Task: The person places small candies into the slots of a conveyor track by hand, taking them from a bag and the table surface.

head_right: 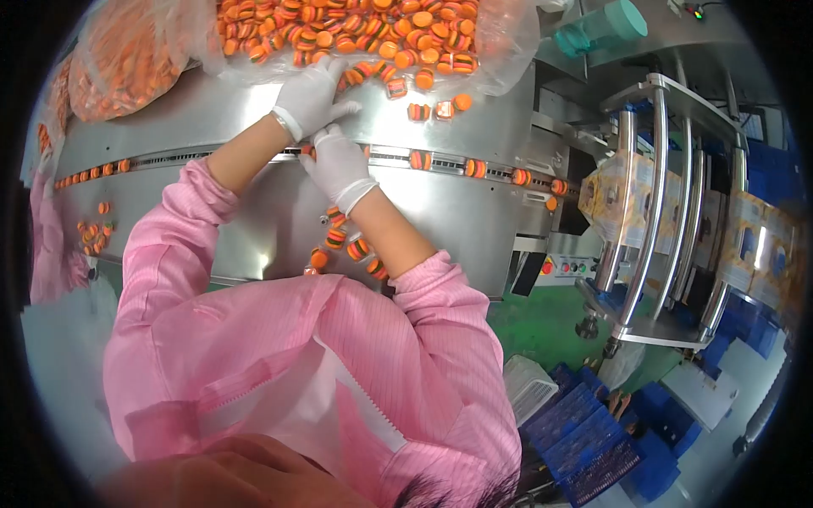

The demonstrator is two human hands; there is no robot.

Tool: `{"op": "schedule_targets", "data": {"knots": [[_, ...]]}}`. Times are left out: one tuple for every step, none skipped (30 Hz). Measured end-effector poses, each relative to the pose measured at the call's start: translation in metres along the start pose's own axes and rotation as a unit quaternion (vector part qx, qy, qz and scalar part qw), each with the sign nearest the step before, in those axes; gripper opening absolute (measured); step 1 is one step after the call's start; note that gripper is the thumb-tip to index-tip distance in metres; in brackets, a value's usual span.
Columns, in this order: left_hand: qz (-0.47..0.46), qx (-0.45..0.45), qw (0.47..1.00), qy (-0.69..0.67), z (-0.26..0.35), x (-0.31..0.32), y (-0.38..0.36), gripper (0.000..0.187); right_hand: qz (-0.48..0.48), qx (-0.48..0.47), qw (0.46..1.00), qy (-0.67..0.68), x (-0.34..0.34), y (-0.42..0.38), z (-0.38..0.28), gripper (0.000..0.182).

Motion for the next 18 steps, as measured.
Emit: {"op": "schedule_targets", "data": {"knots": [[-0.030,-0.037,0.999,0.026,-0.002,0.011,0.003,0.050,0.029,-0.029,0.999,-0.011,-0.006,-0.005,0.002,0.030],[-0.032,-0.034,0.999,0.021,0.001,0.017,0.005,0.050,0.058,-0.059,0.996,-0.024,-0.014,-0.010,0.003,0.031],[-0.027,-0.053,0.998,0.016,-0.002,0.022,0.009,0.048,0.057,-0.056,0.996,-0.026,-0.020,-0.013,0.007,0.031],[-0.022,-0.073,0.997,0.011,-0.006,0.025,0.012,0.046,0.108,-0.068,0.991,-0.029,-0.040,-0.019,0.006,0.031],[-0.022,-0.073,0.997,0.008,-0.006,0.027,0.014,0.046,0.158,-0.081,0.984,-0.031,-0.059,-0.026,0.008,0.032],[-0.018,-0.080,0.997,0.001,-0.008,0.026,0.015,0.044,0.204,-0.065,0.975,-0.057,-0.077,-0.029,0.018,0.036],[-0.015,-0.087,0.996,-0.006,-0.011,0.026,0.015,0.042,0.249,-0.049,0.964,-0.083,-0.096,-0.031,0.029,0.040],[-0.018,-0.089,0.996,-0.008,-0.013,0.029,0.013,0.042,0.265,-0.036,0.958,-0.105,-0.112,-0.031,0.037,0.043],[0.001,-0.081,0.996,-0.029,-0.014,0.028,0.014,0.041,0.281,-0.025,0.951,-0.128,-0.128,-0.029,0.040,0.046],[0.020,-0.072,0.996,-0.048,-0.015,0.025,0.013,0.039,0.281,-0.026,0.951,-0.128,-0.136,-0.026,0.043,0.046],[0.020,-0.073,0.996,-0.048,-0.018,0.026,0.011,0.039,0.249,0.018,0.957,-0.147,-0.138,-0.019,0.053,0.045],[0.043,-0.061,0.993,-0.093,-0.020,0.021,0.008,0.036,0.216,0.061,0.961,-0.164,-0.138,-0.014,0.062,0.043],[0.065,-0.050,0.987,-0.137,-0.022,0.016,0.005,0.034,0.180,0.069,0.966,-0.174,-0.135,-0.008,0.065,0.038],[0.065,-0.052,0.987,-0.135,-0.025,0.013,0.001,0.034,0.179,0.067,0.966,-0.172,-0.134,-0.005,0.068,0.038],[0.080,-0.054,0.976,-0.197,-0.028,0.005,-0.005,0.035,0.160,0.063,0.969,-0.175,-0.127,0.000,0.074,0.036],[0.095,-0.057,0.960,-0.258,-0.031,-0.003,-0.012,0.036,0.140,0.060,0.972,-0.176,-0.118,0.002,0.078,0.034],[0.093,-0.061,0.960,-0.256,-0.034,-0.006,-0.021,0.036,0.137,0.058,0.974,-0.173,-0.114,0.002,0.082,0.034],[0.059,-0.082,0.954,-0.283,-0.039,-0.003,-0.028,0.034,0.162,0.048,0.976,-0.140,-0.117,0.000,0.083,0.034]]}}
Point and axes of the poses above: each hand's wrist, its own y-axis towards the middle knuckle, its own x-axis out of the palm, z = x × y, the point moved 10 cm from there along y, towards the middle knuckle, and after that the axes turned 7 degrees about y, right-handed, at the moved point
